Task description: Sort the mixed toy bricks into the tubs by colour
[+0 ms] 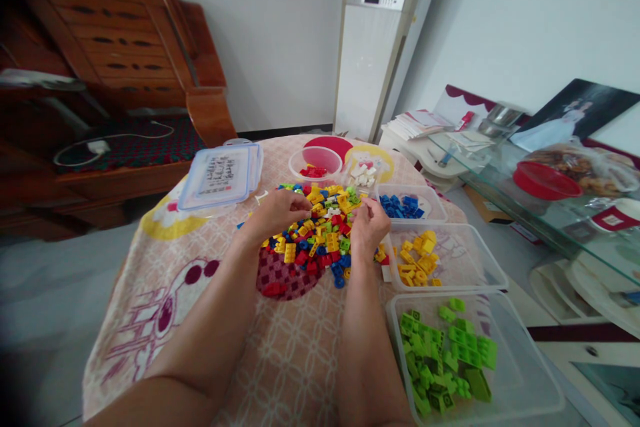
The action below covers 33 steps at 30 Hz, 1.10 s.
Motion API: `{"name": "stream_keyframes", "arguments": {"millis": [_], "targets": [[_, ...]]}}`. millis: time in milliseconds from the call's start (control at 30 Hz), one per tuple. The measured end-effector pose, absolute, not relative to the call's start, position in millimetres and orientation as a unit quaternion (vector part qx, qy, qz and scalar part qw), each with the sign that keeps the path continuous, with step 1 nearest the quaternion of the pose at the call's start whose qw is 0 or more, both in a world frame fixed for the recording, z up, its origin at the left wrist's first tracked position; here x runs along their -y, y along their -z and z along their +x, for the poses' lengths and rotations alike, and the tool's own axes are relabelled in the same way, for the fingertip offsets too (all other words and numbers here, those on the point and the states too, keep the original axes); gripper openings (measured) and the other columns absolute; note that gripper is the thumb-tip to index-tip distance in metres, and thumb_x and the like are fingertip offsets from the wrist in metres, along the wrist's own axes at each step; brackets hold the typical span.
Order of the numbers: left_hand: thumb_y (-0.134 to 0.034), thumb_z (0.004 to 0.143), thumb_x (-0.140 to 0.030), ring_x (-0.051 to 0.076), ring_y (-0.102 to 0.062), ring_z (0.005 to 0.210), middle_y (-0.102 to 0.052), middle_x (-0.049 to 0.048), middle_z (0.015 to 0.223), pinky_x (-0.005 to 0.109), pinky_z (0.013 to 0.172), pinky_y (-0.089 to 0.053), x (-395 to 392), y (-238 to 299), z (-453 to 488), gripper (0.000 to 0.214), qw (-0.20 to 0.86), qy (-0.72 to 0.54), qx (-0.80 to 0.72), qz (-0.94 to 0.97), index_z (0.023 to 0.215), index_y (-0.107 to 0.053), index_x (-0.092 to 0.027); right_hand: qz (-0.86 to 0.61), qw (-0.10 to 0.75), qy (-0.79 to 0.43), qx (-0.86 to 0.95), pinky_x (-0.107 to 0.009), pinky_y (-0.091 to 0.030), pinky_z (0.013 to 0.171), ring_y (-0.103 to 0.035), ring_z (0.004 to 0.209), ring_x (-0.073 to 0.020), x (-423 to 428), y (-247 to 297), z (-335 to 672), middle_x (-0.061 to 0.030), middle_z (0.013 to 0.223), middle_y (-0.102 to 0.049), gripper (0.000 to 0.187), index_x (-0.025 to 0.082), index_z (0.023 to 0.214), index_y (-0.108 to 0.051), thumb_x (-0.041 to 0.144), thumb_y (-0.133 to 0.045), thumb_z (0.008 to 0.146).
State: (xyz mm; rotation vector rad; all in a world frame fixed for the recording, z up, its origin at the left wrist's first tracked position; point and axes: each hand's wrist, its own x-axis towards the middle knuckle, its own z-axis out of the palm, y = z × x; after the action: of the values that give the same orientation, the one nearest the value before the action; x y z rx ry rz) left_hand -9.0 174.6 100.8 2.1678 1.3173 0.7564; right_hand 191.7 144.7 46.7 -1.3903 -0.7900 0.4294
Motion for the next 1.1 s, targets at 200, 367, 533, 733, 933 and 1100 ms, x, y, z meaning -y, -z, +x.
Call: {"name": "stream_keyframes", "arguments": {"millis": [200, 367, 533, 733, 933, 1100], "targets": [[-0.077, 0.068, -0.026, 0.017, -0.059, 0.060, -0.070, 0.0022, 0.063, 0.027, 0.062, -0.043, -177.6, -100.1, -23.6, 0.005, 0.227, -0.258, -0.506, 0.791, 0.070, -0.081, -0.023, -0.616, 0.677, -0.189, 0.355, -0.030, -0.052, 0.049, -0.063, 0.047, -0.0189, -144.4, -45.9, 191.8, -0.0014, 0.060, -0.068, 0.037, 0.013, 0.097, -0.075, 0.034, -0.054, 0.076], [-0.080, 0.066, -0.028, 0.019, -0.061, 0.065, -0.072, 0.0021, 0.066, 0.028, 0.066, -0.046, -182.4, -94.5, -26.9, 0.011, 0.212, -0.255, -0.517, 0.789, 0.076, -0.083, -0.026, -0.620, 0.675, -0.188, 0.354, -0.028, -0.052, 0.048, -0.064, 0.048, -0.0182, -144.9, -45.8, 192.0, -0.0011, 0.060, -0.068, 0.036, 0.014, 0.097, -0.075, 0.034, -0.054, 0.076], [-0.074, 0.067, -0.015, 0.021, -0.063, 0.069, -0.072, 0.0023, 0.068, 0.030, 0.072, -0.047, -186.1, -84.1, -15.1, 0.019, 0.190, -0.223, -0.526, 0.798, 0.079, -0.083, -0.027, -0.621, 0.674, -0.191, 0.351, -0.030, -0.052, 0.048, -0.065, 0.049, -0.0204, -145.4, -46.1, 192.3, -0.0025, 0.060, -0.069, 0.039, 0.012, 0.098, -0.075, 0.034, -0.053, 0.074], [-0.073, 0.064, -0.016, 0.021, -0.064, 0.075, -0.073, 0.0031, 0.076, 0.031, 0.076, -0.050, -189.1, -75.2, -11.8, 0.016, 0.180, -0.256, -0.523, 0.793, 0.073, -0.081, -0.025, -0.623, 0.675, -0.190, 0.348, -0.030, -0.052, 0.048, -0.062, 0.046, -0.0188, -144.0, -50.6, 190.5, -0.0015, 0.058, -0.067, 0.039, 0.012, 0.097, -0.075, 0.033, -0.052, 0.075], [-0.073, 0.062, -0.014, 0.020, -0.065, 0.073, -0.073, 0.0019, 0.074, 0.030, 0.076, -0.050, -189.3, -75.3, -13.3, 0.015, 0.204, -0.261, -0.511, 0.793, 0.072, -0.077, -0.024, -0.621, 0.675, -0.190, 0.349, -0.029, -0.052, 0.048, -0.063, 0.046, -0.0185, -144.5, -49.6, 190.7, -0.0008, 0.058, -0.067, 0.037, 0.013, 0.097, -0.075, 0.032, -0.052, 0.074], [-0.073, 0.062, -0.011, 0.022, -0.066, 0.073, -0.071, 0.0017, 0.070, 0.031, 0.075, -0.049, -184.2, -81.6, -10.3, 0.015, 0.219, -0.264, -0.508, 0.790, 0.070, -0.076, -0.023, -0.618, 0.677, -0.189, 0.352, -0.030, -0.052, 0.048, -0.063, 0.046, -0.0195, -145.2, -47.1, 191.7, -0.0013, 0.058, -0.067, 0.037, 0.013, 0.095, -0.075, 0.033, -0.053, 0.073]]}}
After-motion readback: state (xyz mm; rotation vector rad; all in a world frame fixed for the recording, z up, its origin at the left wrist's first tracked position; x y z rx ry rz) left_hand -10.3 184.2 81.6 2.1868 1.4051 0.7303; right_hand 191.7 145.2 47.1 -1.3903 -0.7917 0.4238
